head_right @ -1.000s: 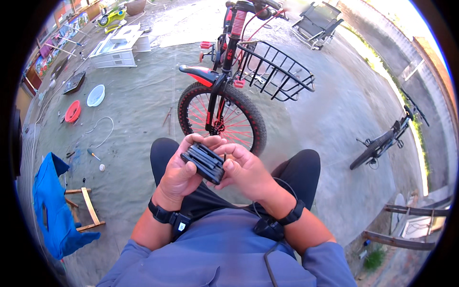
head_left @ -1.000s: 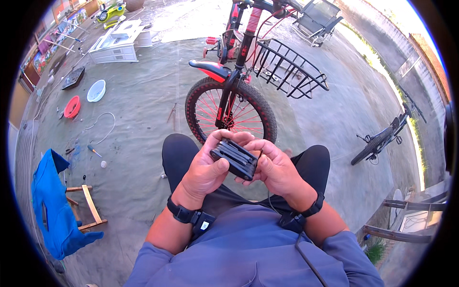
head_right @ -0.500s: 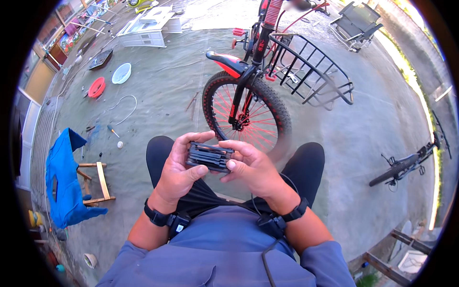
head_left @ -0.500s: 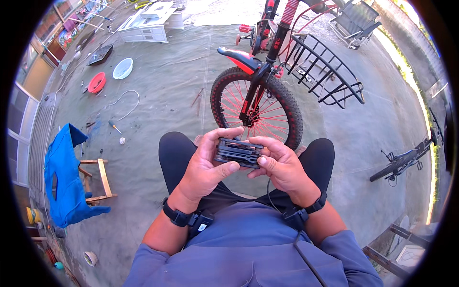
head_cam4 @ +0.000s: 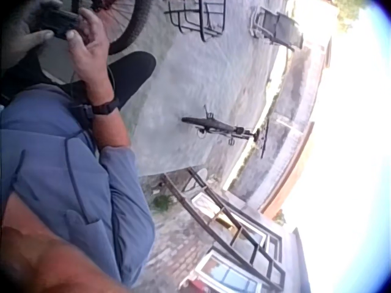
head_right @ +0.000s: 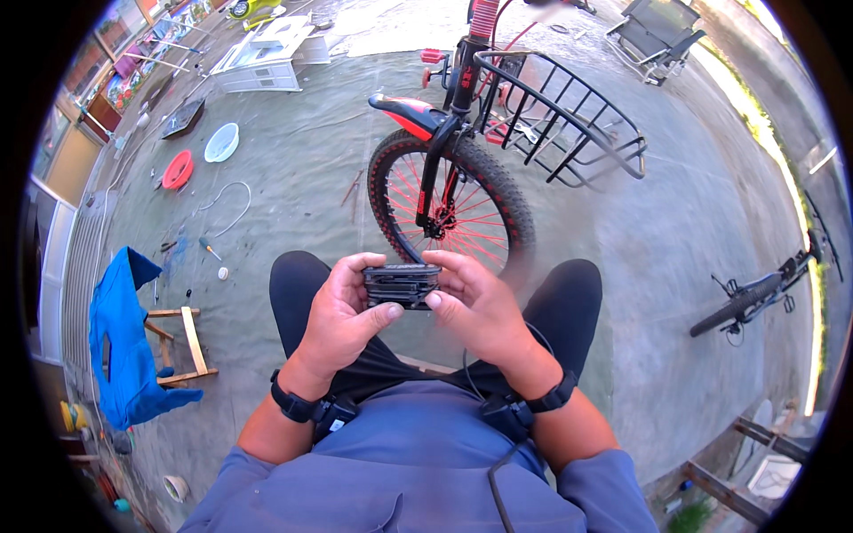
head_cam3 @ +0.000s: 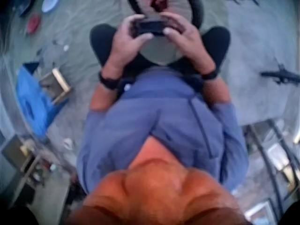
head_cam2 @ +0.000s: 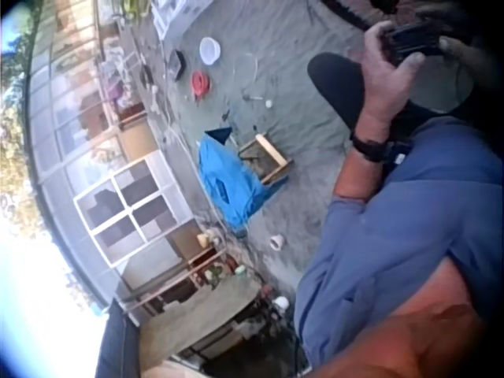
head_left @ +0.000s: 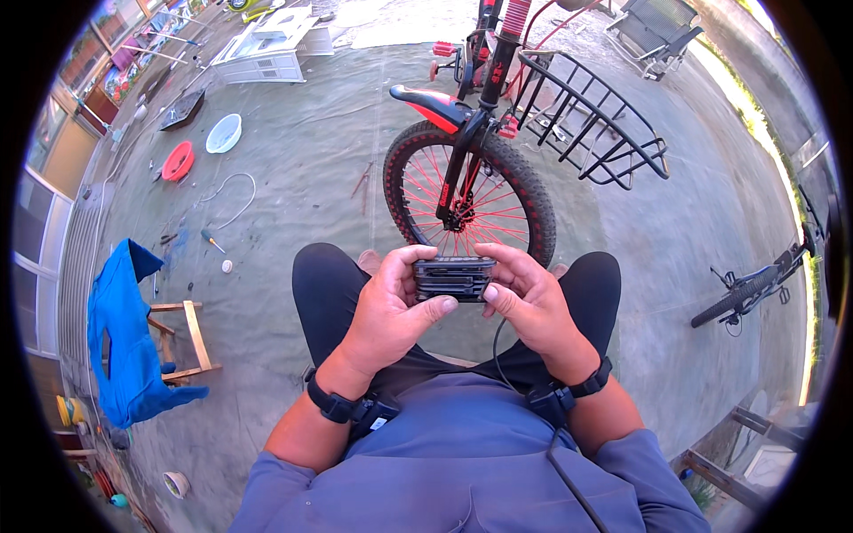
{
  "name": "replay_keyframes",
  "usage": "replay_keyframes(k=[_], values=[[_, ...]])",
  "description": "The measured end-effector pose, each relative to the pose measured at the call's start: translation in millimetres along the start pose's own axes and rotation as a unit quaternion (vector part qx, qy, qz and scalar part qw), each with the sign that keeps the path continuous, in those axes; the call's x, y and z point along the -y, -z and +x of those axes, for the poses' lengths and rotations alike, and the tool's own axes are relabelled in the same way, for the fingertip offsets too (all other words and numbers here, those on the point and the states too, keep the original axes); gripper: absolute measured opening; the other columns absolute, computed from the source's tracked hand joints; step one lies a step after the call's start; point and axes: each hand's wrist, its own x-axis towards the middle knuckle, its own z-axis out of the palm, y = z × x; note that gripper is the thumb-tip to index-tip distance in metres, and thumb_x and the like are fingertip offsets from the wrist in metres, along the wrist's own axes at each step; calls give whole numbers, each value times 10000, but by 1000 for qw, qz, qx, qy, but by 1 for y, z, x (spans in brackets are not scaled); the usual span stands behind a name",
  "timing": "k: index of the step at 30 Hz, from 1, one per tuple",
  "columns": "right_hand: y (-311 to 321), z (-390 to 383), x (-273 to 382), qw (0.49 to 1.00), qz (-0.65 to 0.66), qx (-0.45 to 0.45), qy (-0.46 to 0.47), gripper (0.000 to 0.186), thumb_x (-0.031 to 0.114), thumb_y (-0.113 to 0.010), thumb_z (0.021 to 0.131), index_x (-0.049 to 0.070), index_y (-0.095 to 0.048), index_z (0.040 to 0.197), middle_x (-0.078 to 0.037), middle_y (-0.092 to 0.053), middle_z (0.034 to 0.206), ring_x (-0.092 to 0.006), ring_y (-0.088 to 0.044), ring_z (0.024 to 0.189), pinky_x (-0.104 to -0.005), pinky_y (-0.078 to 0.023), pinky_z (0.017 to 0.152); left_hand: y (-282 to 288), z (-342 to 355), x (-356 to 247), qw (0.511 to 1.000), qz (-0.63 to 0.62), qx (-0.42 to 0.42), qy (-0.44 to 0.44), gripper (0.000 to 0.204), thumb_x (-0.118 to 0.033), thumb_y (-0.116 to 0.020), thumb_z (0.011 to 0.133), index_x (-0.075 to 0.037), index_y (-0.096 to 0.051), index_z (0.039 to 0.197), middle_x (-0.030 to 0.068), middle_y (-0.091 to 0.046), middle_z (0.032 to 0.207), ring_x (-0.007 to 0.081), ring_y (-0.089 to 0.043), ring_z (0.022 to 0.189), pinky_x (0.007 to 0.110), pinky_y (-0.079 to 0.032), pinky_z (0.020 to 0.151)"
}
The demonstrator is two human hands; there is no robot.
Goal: The person uses a multi-tool to adjust a brake lever on a bicycle handlebar. They unfold a hex bit, tighten a screw on the brake assembly, and sit on a stool to finish the task.
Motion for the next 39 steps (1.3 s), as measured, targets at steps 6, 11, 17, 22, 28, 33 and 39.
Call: replay_keyframes(k=[6, 11, 17, 22, 28, 33, 39], values=[[9, -1, -20, 989, 143, 14, -36, 643, 208, -737, 921, 0, -435, 1449, -94, -643, 1224, -142, -627, 1050, -270, -544, 778, 1, -1, 7, 1000, 20, 12, -12, 601, -61, -791, 853, -10, -443, 1339, 100, -645, 1124, 126, -653, 996, 270, -561, 846], [11, -2, -25, 989, 139, 28, -36, 653, 190, -749, 909, 3, -437, 1452, -79, -625, 1249, -148, -627, 1044, -288, -535, 854, 2, -4, 7, 1000, 8, 21, -8, 576, -45, -775, 862, -4, -447, 1334, 101, -640, 1135, 130, -649, 1021, 278, -557, 878], [5, -4, -14, 995, -78, 28, 61, 695, 30, -799, 799, 28, -493, 1423, -69, -598, 1232, -142, -615, 1053, -288, -534, 836, -1, 0, 17, 997, -63, 41, 32, 501, -63, -709, 922, 21, -438, 1335, 121, -606, 1205, 156, -624, 1090, 308, -558, 908], [6, -2, 8, 933, -330, 46, 138, 684, 31, -864, 676, 78, -606, 1308, -67, -595, 1120, -174, -617, 1009, -299, -543, 773, -8, 3, 9, 974, -160, 88, 133, 448, -146, -661, 971, 21, -448, 1328, 123, -567, 1242, 184, -606, 1113, 343, -583, 891], [10, -4, 8, 901, -373, 61, 212, 651, 83, -894, 636, 49, -634, 1231, -87, -625, 1113, -208, -633, 946, -308, -542, 774, -9, 7, 8, 972, -65, 121, 188, 422, -165, -621, 994, 27, -461, 1335, 121, -570, 1234, 176, -615, 1083, 338, -605, 857], [10, -5, 8, 918, -335, 88, 193, 624, 82, -887, 646, 29, -636, 1215, -126, -647, 1183, -255, -646, 1028, -349, -564, 855, -8, 4, 4, 963, -92, 155, 202, 437, -196, -595, 1005, 41, -459, 1345, 127, -566, 1248, 180, -614, 1112, 335, -602, 867], [19, -7, 17, 945, -277, 90, 149, 586, 66, -866, 679, 23, -632, 1215, -101, -643, 1151, -232, -643, 1083, -337, -574, 916, -1, 0, 7, 944, -191, 195, 184, 627, -203, -629, 921, 44, -399, 1450, 189, -542, 1347, 269, -609, 1191, 399, -581, 937]])
